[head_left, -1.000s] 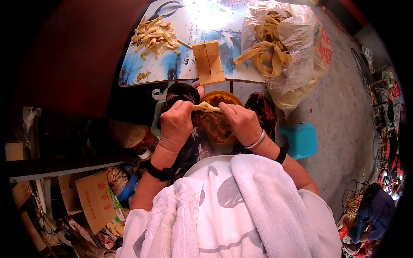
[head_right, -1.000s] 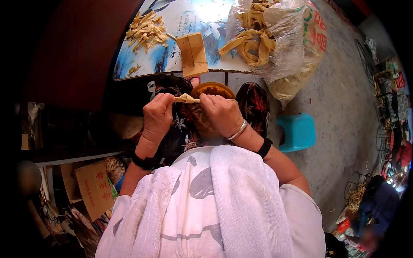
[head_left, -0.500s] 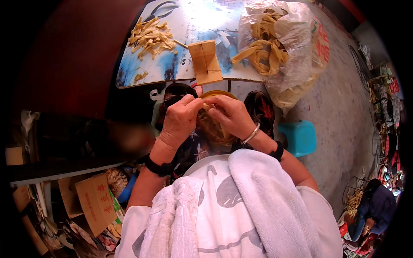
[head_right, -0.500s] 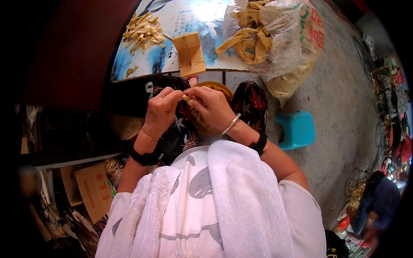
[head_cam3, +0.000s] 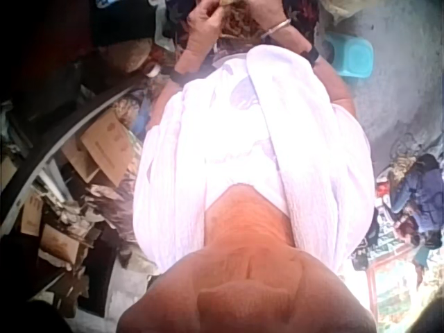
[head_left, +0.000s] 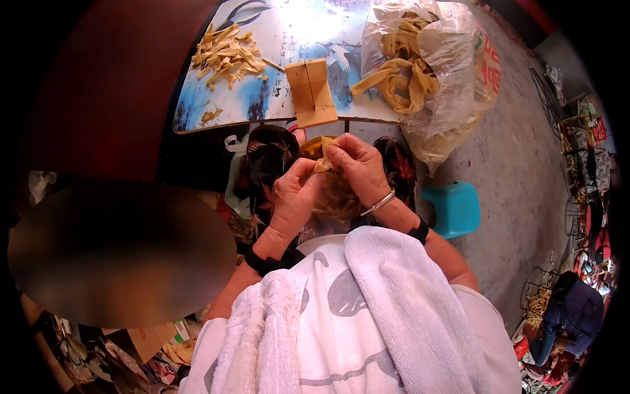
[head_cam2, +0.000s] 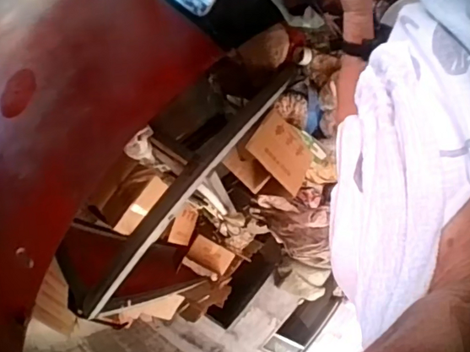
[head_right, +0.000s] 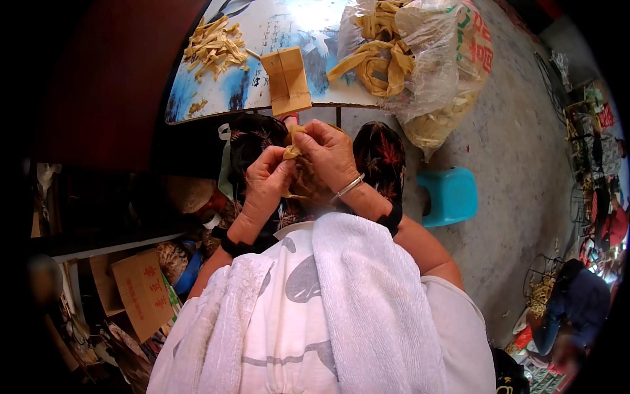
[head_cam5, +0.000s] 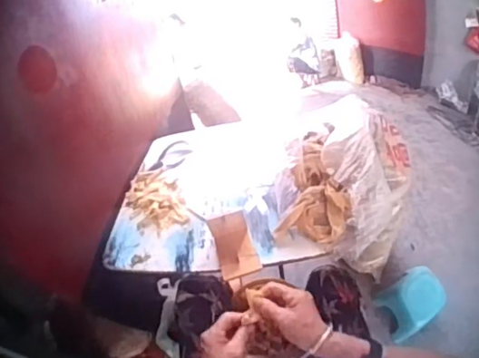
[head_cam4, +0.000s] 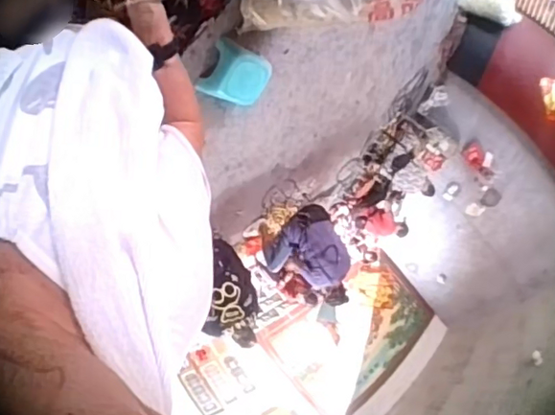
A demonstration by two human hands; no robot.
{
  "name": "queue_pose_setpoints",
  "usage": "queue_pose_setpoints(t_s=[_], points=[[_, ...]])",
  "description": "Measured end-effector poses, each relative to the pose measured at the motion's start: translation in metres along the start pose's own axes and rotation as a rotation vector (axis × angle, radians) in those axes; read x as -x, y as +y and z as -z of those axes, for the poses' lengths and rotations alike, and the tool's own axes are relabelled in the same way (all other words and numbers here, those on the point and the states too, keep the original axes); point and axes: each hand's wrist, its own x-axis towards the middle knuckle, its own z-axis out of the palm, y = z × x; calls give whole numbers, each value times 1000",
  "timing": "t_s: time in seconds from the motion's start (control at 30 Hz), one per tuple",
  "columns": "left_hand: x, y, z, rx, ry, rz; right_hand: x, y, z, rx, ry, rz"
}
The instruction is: The person picks up strips of dried material from a container, aligns several strips together, folds them into a neat bundle, and then places the bundle into another container.
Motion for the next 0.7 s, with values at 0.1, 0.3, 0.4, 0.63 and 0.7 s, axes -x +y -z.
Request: queue_pose_setpoints(t_s=[0.1, 0.3, 0.4, 0.63, 0.7], points=[[6, 4, 2, -3, -15, 43, 1, -1, 0, -11, 28, -22], [8, 15, 2, 513, -76, 234, 2, 6, -1, -323, -54, -47], [9, 22, -1, 491, -26, 166, 1, -5, 3, -314, -224, -149], [8, 1, 3, 23, 2, -30, 4, -3, 6, -64, -361, -149], [9, 1, 5, -96, 4, -52, 3, 0, 8, 22, -311, -122]])
